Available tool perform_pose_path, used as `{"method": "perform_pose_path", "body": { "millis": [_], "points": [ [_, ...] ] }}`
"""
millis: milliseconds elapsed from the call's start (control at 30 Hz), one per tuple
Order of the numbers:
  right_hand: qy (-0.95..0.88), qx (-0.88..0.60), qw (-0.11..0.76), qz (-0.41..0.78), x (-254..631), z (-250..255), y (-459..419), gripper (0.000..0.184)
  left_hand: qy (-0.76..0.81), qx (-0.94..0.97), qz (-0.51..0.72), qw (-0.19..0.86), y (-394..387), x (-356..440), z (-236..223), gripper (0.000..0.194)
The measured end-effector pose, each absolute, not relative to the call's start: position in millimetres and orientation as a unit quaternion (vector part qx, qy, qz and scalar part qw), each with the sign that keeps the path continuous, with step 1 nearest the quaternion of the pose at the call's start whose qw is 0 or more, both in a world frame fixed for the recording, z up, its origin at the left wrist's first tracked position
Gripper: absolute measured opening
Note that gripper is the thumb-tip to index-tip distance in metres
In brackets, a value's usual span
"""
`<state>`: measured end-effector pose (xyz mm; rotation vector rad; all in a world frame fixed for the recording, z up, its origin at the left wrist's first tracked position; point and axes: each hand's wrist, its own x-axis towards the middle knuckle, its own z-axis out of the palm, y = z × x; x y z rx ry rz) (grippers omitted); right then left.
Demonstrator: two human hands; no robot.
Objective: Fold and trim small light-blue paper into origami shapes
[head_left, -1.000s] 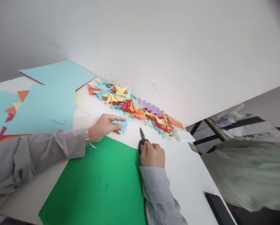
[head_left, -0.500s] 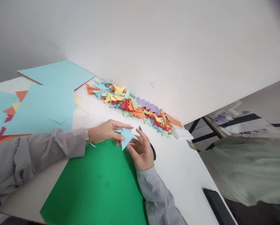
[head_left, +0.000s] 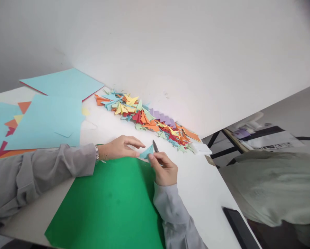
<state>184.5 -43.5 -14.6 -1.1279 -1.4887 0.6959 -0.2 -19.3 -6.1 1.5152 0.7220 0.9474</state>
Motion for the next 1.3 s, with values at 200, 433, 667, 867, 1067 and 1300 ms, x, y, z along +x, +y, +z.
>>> {"method": "perform_pose_path", "body": {
  "millis": [200,433,667,867,1067,1300],
  "points": [
    [-0.587,-0.495,0.495,0.406,177,-10,-52,0.012,0.309,0.654,0.349,0.596,-28,1,-1,0.033],
    [-0.506,-0.466,0.507,0.519,177,-10,-49,0.03,0.334,0.571,0.377,0.648,-27,5,1,0.027],
    [-0.455,-0.411,0.534,0.581,180,-9,-46,0.058,0.307,0.393,0.477,0.724,-25,8,-3,0.024],
    [-0.56,-0.374,0.565,0.477,171,-11,-54,0.073,0.305,0.382,0.436,0.756,-28,11,0,0.019],
    [-0.672,-0.377,0.507,0.387,172,-13,-56,0.029,0.308,0.388,0.409,0.766,-30,11,1,0.016],
    [-0.604,-0.44,0.51,0.426,181,-18,-49,0.022,0.318,0.466,0.394,0.726,-33,11,0,0.02]
  ]
}}
